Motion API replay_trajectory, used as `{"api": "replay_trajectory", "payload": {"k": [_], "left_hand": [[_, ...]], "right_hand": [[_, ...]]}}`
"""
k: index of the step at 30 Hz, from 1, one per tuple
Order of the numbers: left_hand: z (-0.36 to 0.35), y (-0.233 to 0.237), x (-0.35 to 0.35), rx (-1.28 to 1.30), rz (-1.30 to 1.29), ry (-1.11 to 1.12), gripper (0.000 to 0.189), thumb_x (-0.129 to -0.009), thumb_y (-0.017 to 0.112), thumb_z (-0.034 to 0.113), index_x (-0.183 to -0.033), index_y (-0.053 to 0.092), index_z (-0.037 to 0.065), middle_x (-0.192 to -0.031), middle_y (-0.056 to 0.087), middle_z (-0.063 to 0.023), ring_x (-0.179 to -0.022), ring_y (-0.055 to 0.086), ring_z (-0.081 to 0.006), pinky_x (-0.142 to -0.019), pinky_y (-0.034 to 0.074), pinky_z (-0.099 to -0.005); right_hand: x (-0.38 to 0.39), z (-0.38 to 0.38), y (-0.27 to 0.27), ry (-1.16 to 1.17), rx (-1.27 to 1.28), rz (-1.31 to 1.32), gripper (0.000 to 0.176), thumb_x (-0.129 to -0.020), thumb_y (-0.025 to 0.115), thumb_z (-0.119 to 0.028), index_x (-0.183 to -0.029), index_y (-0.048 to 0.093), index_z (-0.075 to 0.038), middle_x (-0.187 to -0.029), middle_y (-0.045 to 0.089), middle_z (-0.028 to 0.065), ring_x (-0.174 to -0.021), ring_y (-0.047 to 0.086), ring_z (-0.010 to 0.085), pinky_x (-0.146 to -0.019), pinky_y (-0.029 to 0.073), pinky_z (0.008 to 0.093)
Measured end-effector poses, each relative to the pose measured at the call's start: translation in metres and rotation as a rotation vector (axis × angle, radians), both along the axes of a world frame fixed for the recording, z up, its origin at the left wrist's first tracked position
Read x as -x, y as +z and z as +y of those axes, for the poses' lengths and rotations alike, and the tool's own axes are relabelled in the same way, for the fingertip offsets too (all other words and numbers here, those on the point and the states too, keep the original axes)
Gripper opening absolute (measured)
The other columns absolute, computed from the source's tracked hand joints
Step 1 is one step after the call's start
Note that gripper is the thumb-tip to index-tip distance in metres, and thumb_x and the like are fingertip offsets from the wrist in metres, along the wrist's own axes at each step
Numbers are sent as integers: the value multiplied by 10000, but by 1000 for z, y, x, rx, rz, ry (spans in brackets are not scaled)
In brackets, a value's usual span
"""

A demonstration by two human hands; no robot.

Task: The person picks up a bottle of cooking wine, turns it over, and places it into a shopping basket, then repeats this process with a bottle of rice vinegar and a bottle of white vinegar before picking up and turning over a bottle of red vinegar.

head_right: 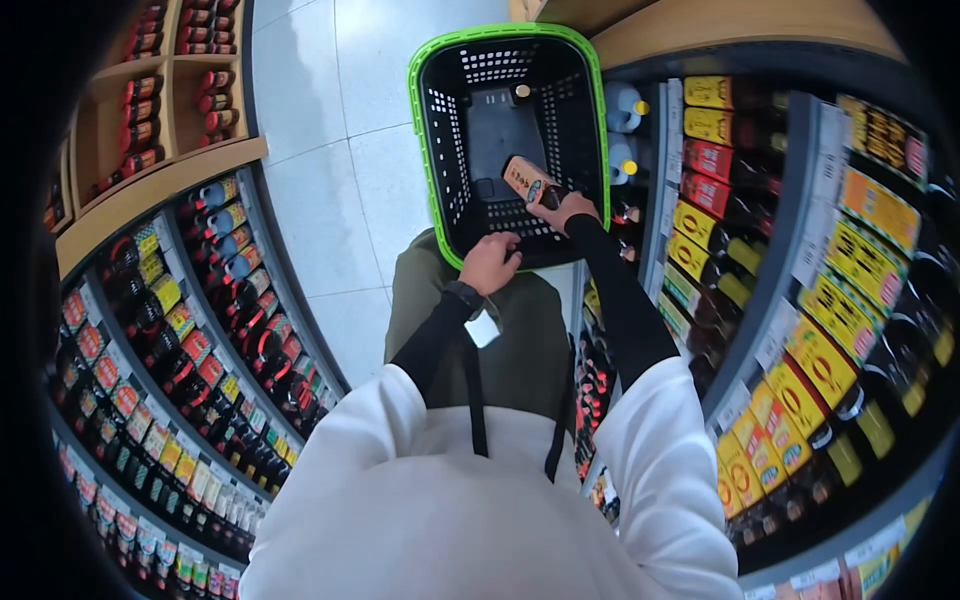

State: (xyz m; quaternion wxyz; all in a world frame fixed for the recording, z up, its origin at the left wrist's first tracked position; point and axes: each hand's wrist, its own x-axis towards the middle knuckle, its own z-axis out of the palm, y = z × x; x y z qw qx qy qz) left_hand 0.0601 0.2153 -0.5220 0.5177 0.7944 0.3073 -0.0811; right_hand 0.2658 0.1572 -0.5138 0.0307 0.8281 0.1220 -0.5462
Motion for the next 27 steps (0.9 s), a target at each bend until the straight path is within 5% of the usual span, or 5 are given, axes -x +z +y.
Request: {"api": "replay_trajectory", "payload": {"k": [6, 17, 21, 24, 27], "left_hand": [[12, -67, -19, 45, 53, -35, 258, -819, 603, 190, -1019, 626, 28, -938, 653, -153, -936, 618, -332, -828, 501, -423], [19, -171, -50, -138, 131, -430, 193, -773, 594, 187, -892, 635, 41, -810, 660, -145, -763, 666, -315, -655, 527, -427], [7, -161, -64, -170, -3, -479, 203, -766, 591, 181, -899, 653, 41, -779, 667, -137, -739, 672, -301, -640, 522, -404], [17, -157, -69, -26, 211, -667, 187, -757, 590, 167, -873, 676, 47, -757, 675, -122, -721, 676, -279, -633, 520, -388], [31, -153, -71, -58, 194, -610, 161, -741, 593, 157, -819, 669, 39, -716, 668, -111, -698, 673, -277, -622, 518, -377]], "right_hand": [[5, 9, -90, 50, -16, -252, 819, -687, 678, -673, -1091, 585, 33, -1045, 658, 226, -1006, 645, 343, -860, 512, 416], [-39, 32, -243, 100, -109, -127, 831, -698, 683, -674, -1111, 585, 39, -1026, 658, 239, -992, 647, 341, -855, 511, 405], [-25, 8, -342, -215, -204, -53, 760, -727, 632, -722, -982, 568, -9, -642, 528, 21, -455, 487, 108, -403, 383, 249], [-19, 44, -300, -383, -36, 112, 836, -731, 647, -687, -1083, 575, 68, -945, 669, 212, -884, 668, 321, -766, 520, 374], [-22, 39, -321, -310, -65, 142, 827, -733, 660, -673, -1108, 560, 58, -962, 665, 214, -914, 657, 328, -778, 509, 371]]}}
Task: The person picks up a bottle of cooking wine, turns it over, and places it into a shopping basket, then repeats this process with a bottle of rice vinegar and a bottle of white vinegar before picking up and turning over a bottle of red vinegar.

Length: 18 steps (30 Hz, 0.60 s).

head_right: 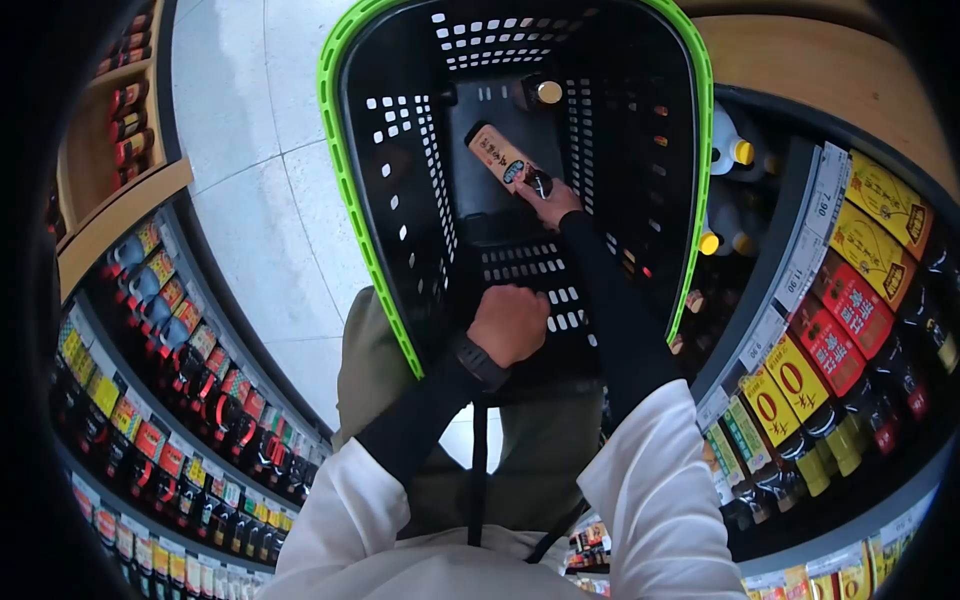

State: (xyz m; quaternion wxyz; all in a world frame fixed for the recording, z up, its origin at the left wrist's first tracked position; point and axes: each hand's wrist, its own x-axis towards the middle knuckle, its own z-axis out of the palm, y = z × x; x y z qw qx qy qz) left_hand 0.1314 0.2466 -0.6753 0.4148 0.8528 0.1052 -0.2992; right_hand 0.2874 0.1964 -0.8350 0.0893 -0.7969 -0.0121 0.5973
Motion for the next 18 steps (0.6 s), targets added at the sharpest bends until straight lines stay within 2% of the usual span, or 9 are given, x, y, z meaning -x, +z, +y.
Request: {"api": "replay_trajectory", "payload": {"k": [3, 9, 10, 13, 17, 18], "left_hand": [[9, 1, -4, -11, -24, 39, 163, -735, 595, 152, -827, 652, 31, -716, 657, -109, -693, 666, -283, -615, 514, -373], [8, -1, -10, 25, -128, 92, 178, -734, 596, 147, -842, 631, 11, -779, 641, -133, -723, 653, -288, -614, 512, -380], [7, -1, -11, 43, -133, 89, 179, -735, 596, 148, -841, 630, 8, -793, 640, -138, -732, 651, -288, -615, 512, -379], [4, -2, -12, 39, -134, 63, 185, -732, 600, 143, -847, 631, 2, -795, 635, -131, -760, 642, -280, -627, 516, -374], [2, 2, -15, 52, -46, -22, 190, -728, 607, 141, -854, 639, 1, -801, 634, -118, -799, 633, -266, -640, 520, -365], [2, 2, -15, 67, -37, -37, 191, -728, 608, 141, -855, 641, 1, -805, 636, -116, -806, 632, -263, -641, 521, -364]], "right_hand": [[-9, -4, -20, 318, -145, -155, 847, -708, 705, -643, -1171, 532, 45, -1028, 651, 221, -984, 638, 324, -831, 496, 358], [-42, 1, -37, 596, -204, -79, 897, -588, 855, -446, -1241, 490, 49, -1146, 617, 219, -1065, 608, 321, -923, 478, 356], [-44, 8, -33, 608, -186, -92, 819, -592, 861, -358, -1220, 503, 27, -1137, 626, 197, -1074, 604, 322, -932, 477, 372], [-53, 20, -28, 777, -158, -114, 697, -659, 824, -319, -1194, 515, 5, -1103, 638, 178, -1068, 605, 327, -920, 479, 395], [-50, 19, -44, 1220, -200, -502, 433, -772, 681, -142, -1160, 522, -35, -1118, 612, 142, -1073, 593, 304, -838, 496, 436], [-51, 18, -51, 1235, -188, -523, 387, -785, 652, -121, -1143, 534, -36, -1129, 604, 141, -1080, 589, 298, -835, 501, 429]]}}
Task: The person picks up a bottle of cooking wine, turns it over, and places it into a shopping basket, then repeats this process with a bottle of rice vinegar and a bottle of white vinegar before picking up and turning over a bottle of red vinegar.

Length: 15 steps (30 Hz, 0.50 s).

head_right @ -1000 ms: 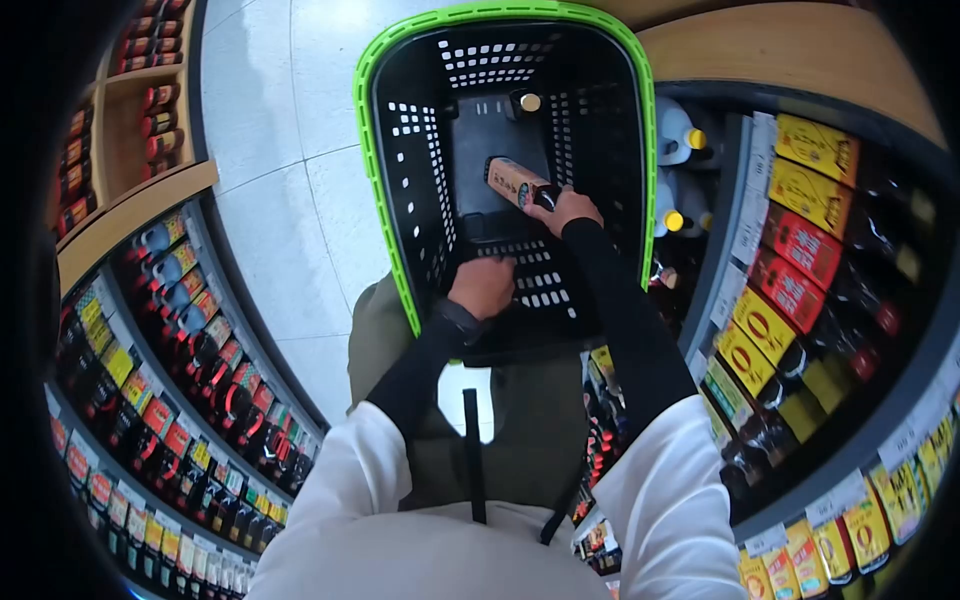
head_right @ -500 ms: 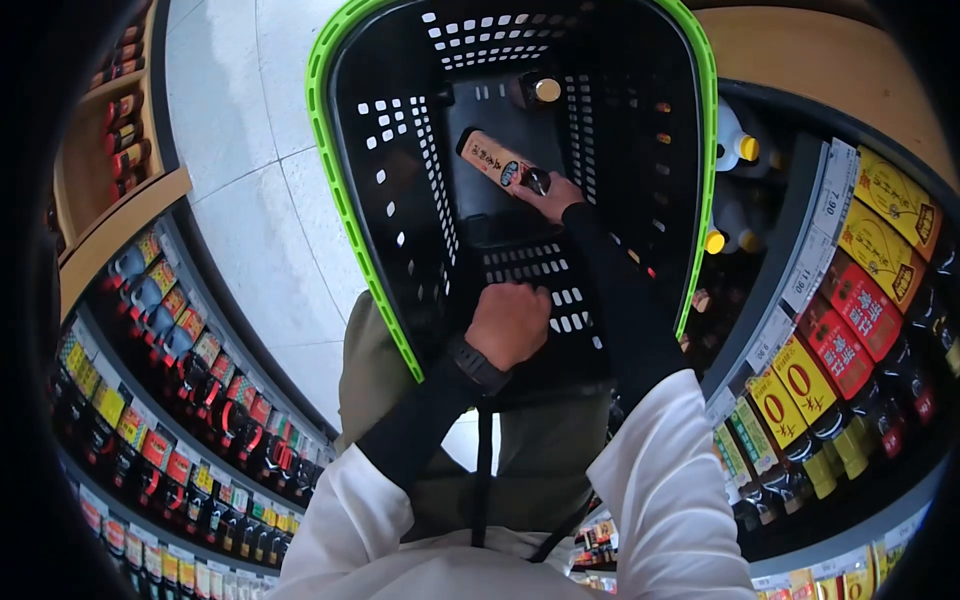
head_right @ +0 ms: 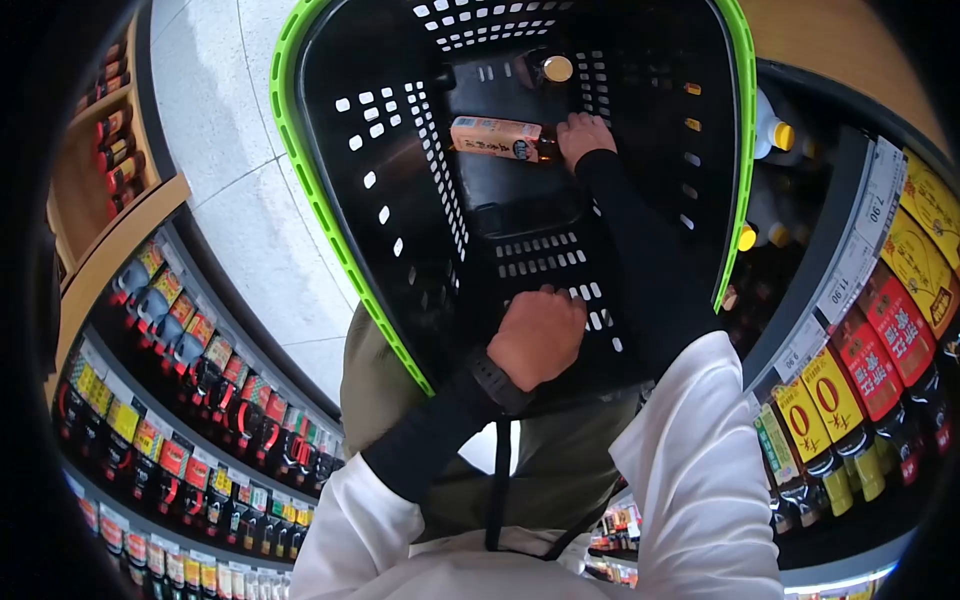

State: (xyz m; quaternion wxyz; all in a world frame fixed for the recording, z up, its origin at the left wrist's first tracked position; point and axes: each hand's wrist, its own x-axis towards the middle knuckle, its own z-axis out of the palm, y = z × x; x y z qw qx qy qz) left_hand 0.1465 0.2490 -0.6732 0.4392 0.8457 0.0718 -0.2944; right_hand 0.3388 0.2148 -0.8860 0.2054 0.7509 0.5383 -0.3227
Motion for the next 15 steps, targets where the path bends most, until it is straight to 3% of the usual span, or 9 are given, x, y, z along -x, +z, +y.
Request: {"api": "replay_trajectory", "payload": {"k": [5, 8, 15], "left_hand": [[1, -1, -1, 30, 18, -25, 187, -744, 595, 136, -867, 648, 6, -819, 645, -112, -819, 629, -257, -642, 519, -351], [-1, -1, -1, 5, -3, -21, 198, -767, 575, 127, -905, 653, 9, -812, 649, -105, -823, 627, -246, -638, 513, -339], [-2, -8, 9, -41, 24, -6, 208, -801, 551, 140, -933, 655, 17, -783, 649, -94, -796, 629, -240, -616, 500, -339]], "right_hand": [[0, -4, -40, -10, -104, -156, 219, -832, 536, -33, -1047, 575, -28, -1115, 605, 140, -1053, 603, 278, -825, 524, 397], [7, 5, -37, -95, -66, -167, 167, -854, 531, -51, -1006, 600, -45, -1040, 630, 102, -1021, 608, 244, -802, 542, 330], [19, -5, -50, -102, -159, -209, 164, -831, 548, -36, -991, 581, -49, -996, 641, 101, -971, 631, 222, -751, 553, 320]]}}
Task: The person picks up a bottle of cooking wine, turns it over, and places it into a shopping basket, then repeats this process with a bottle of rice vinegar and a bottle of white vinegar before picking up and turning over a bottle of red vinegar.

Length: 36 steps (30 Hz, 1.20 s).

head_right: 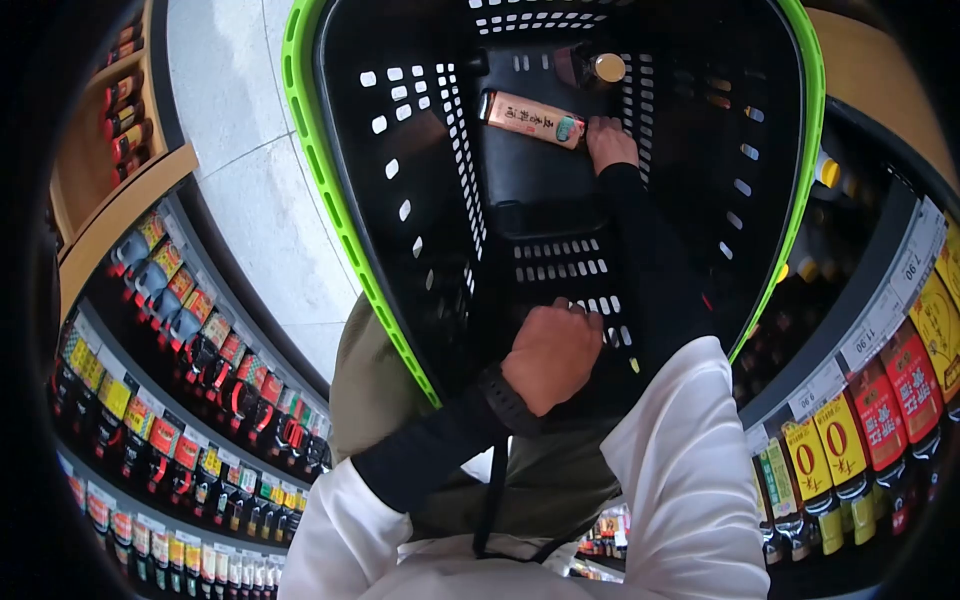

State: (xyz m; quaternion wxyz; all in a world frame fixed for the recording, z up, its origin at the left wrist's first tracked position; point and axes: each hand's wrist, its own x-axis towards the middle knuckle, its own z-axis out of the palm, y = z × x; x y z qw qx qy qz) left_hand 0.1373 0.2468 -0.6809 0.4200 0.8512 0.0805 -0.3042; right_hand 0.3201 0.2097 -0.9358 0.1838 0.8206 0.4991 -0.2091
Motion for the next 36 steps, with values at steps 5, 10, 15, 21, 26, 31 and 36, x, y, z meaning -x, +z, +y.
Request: {"api": "replay_trajectory", "payload": {"k": [5, 10, 15, 21, 26, 31, 36], "left_hand": [[-12, 3, -1, 25, -54, -7, 198, -816, 544, 154, -925, 658, 34, -751, 650, -83, -759, 637, -244, -616, 495, -354], [-11, 5, -6, 64, 20, -63, 186, -808, 555, 171, -902, 665, 53, -792, 670, -91, -786, 654, -251, -646, 505, -366], [-4, 1, -8, 113, 37, -44, 199, -798, 572, 169, -928, 663, 50, -828, 682, -103, -827, 661, -260, -678, 515, -376], [0, 4, -9, 54, 73, 22, 163, -805, 589, 160, -908, 701, 102, -866, 695, -48, -855, 667, -224, -682, 499, -339], [2, -3, -5, 64, 18, 114, 194, -797, 558, 162, -906, 672, 49, -806, 681, -96, -785, 667, -263, -667, 513, -374], [30, 5, -15, -181, -104, 440, 119, -790, 560, 168, -782, 618, 64, -706, 654, -103, -684, 665, -279, -569, 498, -387], [61, 15, -28, 9, -413, 1145, 56, -812, 511, 93, -789, 553, 62, -663, 606, -125, -616, 611, -331, -545, 470, -411]], "right_hand": [[4, 0, 46, 81, -158, 44, 169, -819, 552, -39, -985, 580, -57, -1024, 619, 90, -1015, 595, 220, -812, 528, 313], [23, 66, 117, 660, -328, -50, 282, -841, 531, -134, -1104, 585, -50, -1130, 567, 90, -1157, 487, 256, -1036, 345, 384], [11, 125, 108, 520, 105, -355, 353, -918, 469, -225, -1193, 589, -39, -1134, 567, 121, -1190, 457, 326, -1062, 266, 524], [-33, 135, 46, 296, 233, -477, 324, -873, 528, -237, -1100, 640, -35, -968, 605, 146, -854, 616, 390, -603, 522, 548], [-49, 108, 74, 59, 14, -244, 350, -776, 670, -253, -1027, 591, -23, -980, 626, 167, -837, 643, 381, -692, 559, 453], [-24, 75, 180, -327, 38, 60, 683, -661, 769, -442, -1056, 496, 43, -1019, 630, 236, -939, 647, 370, -787, 535, 428], [21, -14, 189, -615, -47, 333, 611, -695, 747, -430, -1034, 505, 17, -963, 635, 282, -912, 632, 434, -778, 517, 474]]}}
